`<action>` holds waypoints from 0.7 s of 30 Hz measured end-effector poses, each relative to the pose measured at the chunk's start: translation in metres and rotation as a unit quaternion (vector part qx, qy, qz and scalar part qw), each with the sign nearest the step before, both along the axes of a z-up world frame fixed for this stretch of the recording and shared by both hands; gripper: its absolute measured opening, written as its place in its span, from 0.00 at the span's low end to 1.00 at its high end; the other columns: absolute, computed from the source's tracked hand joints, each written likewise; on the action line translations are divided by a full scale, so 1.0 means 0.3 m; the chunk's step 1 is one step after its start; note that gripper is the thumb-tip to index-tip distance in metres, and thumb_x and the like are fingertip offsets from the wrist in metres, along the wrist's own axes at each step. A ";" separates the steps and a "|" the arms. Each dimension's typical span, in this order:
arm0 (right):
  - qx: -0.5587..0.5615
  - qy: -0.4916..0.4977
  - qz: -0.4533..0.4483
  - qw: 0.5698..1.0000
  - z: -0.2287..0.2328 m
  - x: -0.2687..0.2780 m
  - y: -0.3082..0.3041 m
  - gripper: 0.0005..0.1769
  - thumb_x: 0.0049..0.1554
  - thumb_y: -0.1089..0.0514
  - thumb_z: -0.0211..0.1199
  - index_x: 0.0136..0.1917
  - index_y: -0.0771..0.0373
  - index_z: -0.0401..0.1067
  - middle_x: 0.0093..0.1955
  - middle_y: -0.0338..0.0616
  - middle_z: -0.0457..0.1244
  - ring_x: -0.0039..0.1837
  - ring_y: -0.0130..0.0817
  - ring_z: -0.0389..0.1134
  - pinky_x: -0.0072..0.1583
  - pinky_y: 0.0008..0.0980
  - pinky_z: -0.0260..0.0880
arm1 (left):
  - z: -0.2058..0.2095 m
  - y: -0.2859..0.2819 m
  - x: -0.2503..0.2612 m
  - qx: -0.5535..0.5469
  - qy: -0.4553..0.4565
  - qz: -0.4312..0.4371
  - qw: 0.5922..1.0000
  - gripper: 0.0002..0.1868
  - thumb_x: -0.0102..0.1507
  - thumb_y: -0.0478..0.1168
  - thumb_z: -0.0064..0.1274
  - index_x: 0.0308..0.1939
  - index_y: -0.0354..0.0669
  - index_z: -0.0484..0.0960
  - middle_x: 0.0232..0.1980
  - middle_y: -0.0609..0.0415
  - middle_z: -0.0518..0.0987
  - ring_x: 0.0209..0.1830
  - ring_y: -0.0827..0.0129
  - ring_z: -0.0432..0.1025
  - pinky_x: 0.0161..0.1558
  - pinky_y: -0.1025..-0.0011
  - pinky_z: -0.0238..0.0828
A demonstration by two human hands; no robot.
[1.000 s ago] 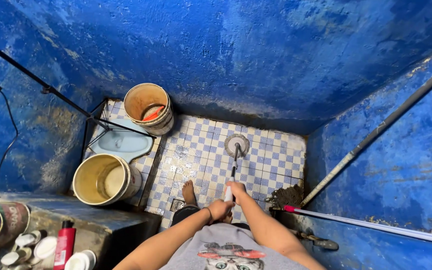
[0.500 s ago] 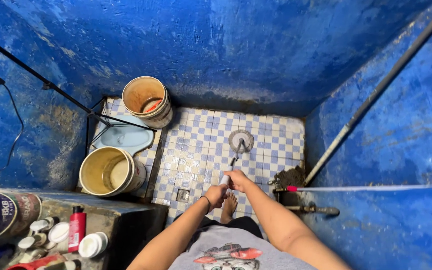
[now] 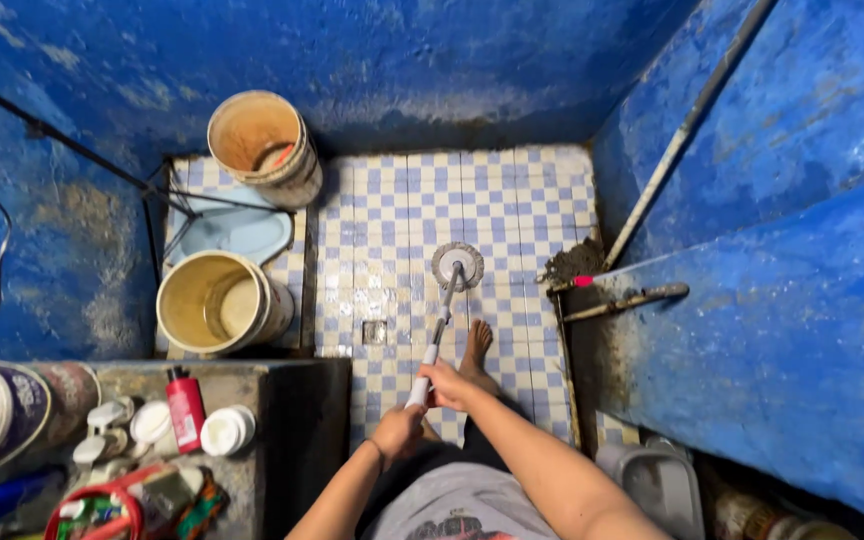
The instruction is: Scrubbing the tiled floor of a small blue bathroom or utility area using a handled brush.
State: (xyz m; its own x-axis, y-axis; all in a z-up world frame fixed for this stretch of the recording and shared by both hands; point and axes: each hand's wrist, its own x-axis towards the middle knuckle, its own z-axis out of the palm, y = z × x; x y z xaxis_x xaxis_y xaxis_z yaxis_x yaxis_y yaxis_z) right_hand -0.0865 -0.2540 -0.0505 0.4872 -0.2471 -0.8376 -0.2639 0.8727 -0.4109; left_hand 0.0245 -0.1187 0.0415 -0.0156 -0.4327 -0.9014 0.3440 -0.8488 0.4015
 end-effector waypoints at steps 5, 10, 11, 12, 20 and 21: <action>-0.030 0.023 0.029 0.999 -0.104 -0.065 0.147 0.13 0.57 0.57 0.59 0.52 0.67 0.68 0.40 0.51 0.64 0.39 0.45 0.70 0.38 0.50 0.74 | 0.057 0.124 -0.118 0.001 -0.008 -0.001 1.000 0.14 0.63 0.51 0.50 0.42 0.47 0.77 0.20 0.57 0.68 0.13 0.68 0.60 0.15 0.68 0.53; -0.087 0.064 -0.018 0.994 -0.238 -0.078 -0.054 0.11 0.60 0.58 0.58 0.50 0.69 0.69 0.37 0.51 0.65 0.34 0.42 0.69 0.36 0.45 0.72 | -0.170 -0.076 -0.170 -0.055 -0.018 -0.006 0.998 0.21 0.66 0.52 0.51 0.40 0.33 0.76 0.20 0.55 0.72 0.13 0.68 0.64 0.15 0.68 0.57; -0.093 0.068 -0.036 0.993 -0.242 -0.076 -0.122 0.11 0.60 0.60 0.57 0.52 0.69 0.66 0.36 0.50 0.64 0.34 0.42 0.68 0.36 0.46 0.71 | -0.187 -0.139 -0.179 -0.066 -0.017 -0.018 0.998 0.22 0.67 0.53 0.51 0.42 0.32 0.75 0.22 0.54 0.72 0.14 0.68 0.65 0.15 0.68 0.57; -0.097 0.073 -0.056 0.991 -0.248 -0.074 -0.184 0.11 0.59 0.62 0.57 0.54 0.70 0.64 0.35 0.49 0.62 0.33 0.42 0.67 0.35 0.47 0.71 | -0.206 -0.197 -0.185 -0.075 -0.016 -0.032 0.997 0.24 0.67 0.53 0.52 0.44 0.30 0.74 0.24 0.53 0.73 0.15 0.68 0.65 0.15 0.68 0.58; -0.196 0.052 -0.014 0.979 -0.477 -0.139 -0.195 0.21 0.62 0.54 0.61 0.64 0.61 0.60 0.39 0.45 0.65 0.36 0.31 0.67 0.38 0.36 0.73 | -0.329 -0.241 -0.237 -0.057 -0.262 -0.198 0.943 0.28 0.67 0.58 0.51 0.53 0.33 0.75 0.37 0.42 0.83 0.31 0.60 0.76 0.37 0.60 0.74; -0.247 0.035 0.036 0.968 -0.560 -0.163 -0.158 0.22 0.64 0.50 0.64 0.64 0.61 0.61 0.41 0.44 0.67 0.38 0.28 0.68 0.39 0.33 0.72 | -0.231 -0.225 -0.219 -0.033 -0.223 -0.211 0.951 0.28 0.66 0.58 0.49 0.54 0.34 0.76 0.36 0.43 0.84 0.31 0.59 0.79 0.37 0.59 0.76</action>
